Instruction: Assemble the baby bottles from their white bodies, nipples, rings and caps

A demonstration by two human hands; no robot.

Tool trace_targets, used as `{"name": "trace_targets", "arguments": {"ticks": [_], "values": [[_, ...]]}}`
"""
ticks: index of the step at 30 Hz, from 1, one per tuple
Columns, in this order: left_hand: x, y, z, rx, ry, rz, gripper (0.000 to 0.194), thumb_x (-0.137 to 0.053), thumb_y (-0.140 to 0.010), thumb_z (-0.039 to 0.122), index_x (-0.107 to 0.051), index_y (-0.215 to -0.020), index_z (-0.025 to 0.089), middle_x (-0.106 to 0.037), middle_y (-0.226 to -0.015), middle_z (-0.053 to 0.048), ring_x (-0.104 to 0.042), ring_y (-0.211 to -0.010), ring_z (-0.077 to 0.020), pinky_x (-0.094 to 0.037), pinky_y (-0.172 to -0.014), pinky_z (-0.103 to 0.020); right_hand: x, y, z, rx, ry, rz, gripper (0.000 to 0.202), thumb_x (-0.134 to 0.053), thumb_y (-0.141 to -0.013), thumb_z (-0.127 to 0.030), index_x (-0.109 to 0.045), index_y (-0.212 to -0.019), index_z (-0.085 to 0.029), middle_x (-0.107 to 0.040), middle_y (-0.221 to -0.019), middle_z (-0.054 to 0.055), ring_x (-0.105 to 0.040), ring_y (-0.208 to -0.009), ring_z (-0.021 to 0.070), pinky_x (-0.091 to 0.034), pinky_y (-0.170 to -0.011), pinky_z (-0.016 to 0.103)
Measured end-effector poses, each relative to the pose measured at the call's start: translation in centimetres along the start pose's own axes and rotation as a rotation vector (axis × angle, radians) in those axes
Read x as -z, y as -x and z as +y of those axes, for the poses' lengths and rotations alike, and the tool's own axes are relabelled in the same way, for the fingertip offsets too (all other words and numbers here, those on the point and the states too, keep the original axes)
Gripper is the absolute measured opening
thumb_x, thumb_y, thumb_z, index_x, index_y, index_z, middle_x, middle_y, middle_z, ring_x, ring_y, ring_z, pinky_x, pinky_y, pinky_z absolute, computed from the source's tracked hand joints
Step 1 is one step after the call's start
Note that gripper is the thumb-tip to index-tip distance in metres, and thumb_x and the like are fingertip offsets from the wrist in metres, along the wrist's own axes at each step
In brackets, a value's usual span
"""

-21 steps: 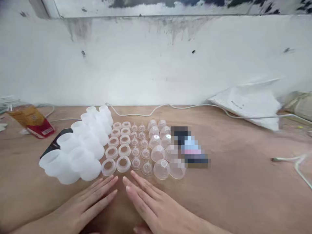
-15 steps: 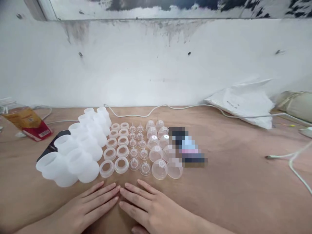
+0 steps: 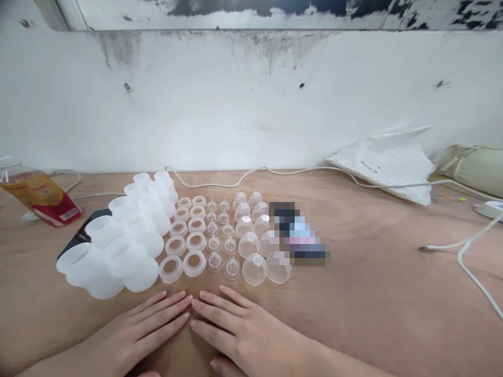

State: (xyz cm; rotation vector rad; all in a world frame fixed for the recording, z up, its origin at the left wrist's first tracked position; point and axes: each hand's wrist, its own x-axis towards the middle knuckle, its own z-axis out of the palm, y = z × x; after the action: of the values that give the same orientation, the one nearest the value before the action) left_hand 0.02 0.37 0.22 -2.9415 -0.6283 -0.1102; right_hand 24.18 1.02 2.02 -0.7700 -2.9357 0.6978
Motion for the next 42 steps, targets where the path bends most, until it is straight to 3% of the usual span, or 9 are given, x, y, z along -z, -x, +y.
{"name": "trace_targets", "arguments": {"ticks": [6,17,22,27,31,34,37,39,42], "values": [[0.8,0.0,0.4,0.032,0.047,-0.045,0.058,-0.049,-0.081,0.033,-0.031,-0.130,0.009,-0.032,-0.136,-0.007,-0.031,-0.126,-0.0188,-0.037,-0.099,-0.031,-0.1,0.3,0.0,-0.001,-0.025,0.030,0.046,-0.041,-0.087,-0.023,-0.033,-0.132,-0.020,-0.034,-0.135,0.008,-0.025,-0.127,0.0186,-0.022,-0.105,0.040],[0.1,0.1,0.2,0.087,0.200,-0.018,0.058,-0.048,-0.082,0.032,-0.027,-0.133,0.013,-0.032,-0.137,-0.006,-0.030,-0.127,-0.0183,-0.030,-0.103,-0.032,-0.4,0.6,0.4,-0.006,-0.019,-0.038,0.052,-0.039,-0.088,-0.025,-0.022,-0.137,-0.021,-0.021,-0.142,0.003,-0.013,-0.131,0.0149,-0.012,-0.109,0.036],[-0.6,0.2,0.5,0.116,0.247,0.015,0.058,-0.046,-0.082,0.032,-0.025,-0.133,0.016,-0.031,-0.138,-0.004,-0.027,-0.128,-0.0175,-0.026,-0.105,-0.033,-0.4,0.7,0.4,-0.002,-0.046,-0.030,0.052,-0.039,-0.087,-0.024,-0.024,-0.136,-0.020,-0.023,-0.141,0.005,-0.013,-0.131,0.0156,-0.011,-0.109,0.037],[0.1,0.0,0.4,0.084,0.183,0.007,0.060,-0.051,-0.079,0.028,-0.027,-0.133,0.014,-0.034,-0.136,-0.006,-0.032,-0.126,-0.0186,-0.033,-0.101,-0.032,-0.4,0.5,0.3,0.022,-0.011,0.030,0.048,-0.039,-0.087,-0.025,-0.030,-0.134,-0.020,-0.034,-0.137,0.007,-0.020,-0.130,0.0169,-0.019,-0.107,0.038],[0.4,0.1,0.4,0.057,0.121,0.029,0.054,-0.051,-0.079,0.026,-0.036,-0.129,0.011,-0.041,-0.132,-0.008,-0.039,-0.121,-0.0189,-0.040,-0.097,-0.029,-1.5,0.6,0.6,0.095,0.213,0.195,0.036,-0.036,-0.089,-0.023,-0.047,-0.122,-0.015,-0.050,-0.124,0.007,-0.039,-0.120,0.0170,-0.033,-0.100,0.032],[-0.2,-0.1,0.7,0.089,0.054,0.189,0.039,-0.047,-0.080,0.017,-0.049,-0.119,0.014,-0.055,-0.121,-0.006,-0.049,-0.112,-0.0189,-0.041,-0.095,-0.030,-2.1,0.9,1.1,0.128,0.487,0.533,0.026,-0.038,-0.085,-0.012,-0.060,-0.100,-0.013,-0.062,-0.101,0.006,-0.052,-0.099,0.0185,-0.039,-0.088,0.033],[-0.7,-1.0,1.1,0.134,-0.117,0.321,0.032,-0.046,-0.081,0.013,-0.054,-0.112,0.011,-0.058,-0.117,-0.008,-0.049,-0.111,-0.0225,-0.038,-0.095,-0.034,-1.6,1.2,1.4,-0.026,0.777,0.768,0.019,-0.046,-0.082,-0.014,-0.061,-0.094,-0.014,-0.063,-0.090,0.007,-0.052,-0.092,0.0221,-0.037,-0.081,0.036],[-0.9,-1.8,1.3,0.195,-0.200,0.296,0.034,-0.044,-0.083,0.018,-0.052,-0.114,0.007,-0.052,-0.122,-0.013,-0.044,-0.115,-0.0264,-0.036,-0.095,-0.037,-1.1,1.2,1.4,-0.163,0.894,0.801,0.017,-0.048,-0.082,-0.017,-0.061,-0.092,-0.016,-0.063,-0.088,0.007,-0.051,-0.089,0.0227,-0.036,-0.077,0.035],[-1.1,-2.8,1.2,0.244,-0.203,0.207,0.041,-0.041,-0.084,0.025,-0.047,-0.120,0.005,-0.047,-0.127,-0.016,-0.042,-0.117,-0.0283,-0.036,-0.095,-0.039,-0.8,1.2,1.6,-0.273,0.916,0.743,0.019,-0.043,-0.083,-0.016,-0.062,-0.087,-0.016,-0.063,-0.089,0.007,-0.050,-0.085,0.0229,-0.035,-0.073,0.036]]}}
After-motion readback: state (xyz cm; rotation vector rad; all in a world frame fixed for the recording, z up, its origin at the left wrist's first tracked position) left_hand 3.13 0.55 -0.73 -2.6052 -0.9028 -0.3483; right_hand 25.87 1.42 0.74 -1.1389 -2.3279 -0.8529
